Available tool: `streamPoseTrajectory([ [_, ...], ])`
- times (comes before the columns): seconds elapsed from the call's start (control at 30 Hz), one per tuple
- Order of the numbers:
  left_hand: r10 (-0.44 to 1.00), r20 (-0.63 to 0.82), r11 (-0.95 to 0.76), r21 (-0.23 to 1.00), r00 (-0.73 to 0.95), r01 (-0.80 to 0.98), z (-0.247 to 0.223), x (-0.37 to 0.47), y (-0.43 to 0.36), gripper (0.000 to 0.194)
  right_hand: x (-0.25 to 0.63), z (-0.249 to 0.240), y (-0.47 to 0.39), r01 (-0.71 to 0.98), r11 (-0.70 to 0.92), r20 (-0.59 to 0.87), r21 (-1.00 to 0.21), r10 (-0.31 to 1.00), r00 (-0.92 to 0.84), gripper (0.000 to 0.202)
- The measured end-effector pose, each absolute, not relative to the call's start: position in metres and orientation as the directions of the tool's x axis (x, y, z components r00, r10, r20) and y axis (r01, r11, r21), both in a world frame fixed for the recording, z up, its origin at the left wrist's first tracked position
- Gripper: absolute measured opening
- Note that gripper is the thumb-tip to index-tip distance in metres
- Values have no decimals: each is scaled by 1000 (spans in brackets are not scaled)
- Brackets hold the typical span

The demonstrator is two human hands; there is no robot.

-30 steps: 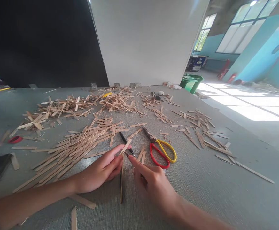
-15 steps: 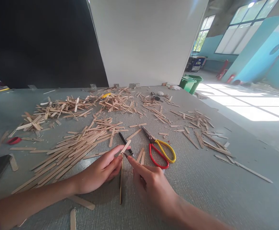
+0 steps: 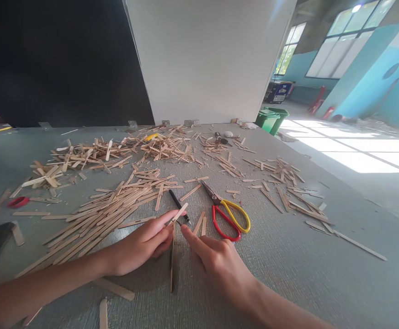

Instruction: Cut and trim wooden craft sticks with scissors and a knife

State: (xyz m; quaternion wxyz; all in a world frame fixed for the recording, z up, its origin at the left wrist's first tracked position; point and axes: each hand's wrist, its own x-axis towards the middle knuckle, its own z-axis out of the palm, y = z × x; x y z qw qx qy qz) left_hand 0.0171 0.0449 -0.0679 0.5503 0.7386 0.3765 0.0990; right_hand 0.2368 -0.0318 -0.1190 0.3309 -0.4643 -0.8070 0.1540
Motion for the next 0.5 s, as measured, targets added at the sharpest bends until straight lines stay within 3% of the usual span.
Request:
streamPoseTrajectory([
  [0.13, 649, -311, -79, 880, 694, 468, -65, 16, 47, 55, 239, -118, -31, 665, 534, 387, -522, 843, -373, 47],
  [0.5, 661, -319, 3, 906, 679, 423, -70, 16, 46, 58, 235, -114, -29, 650, 484, 355, -586, 875, -330, 47],
])
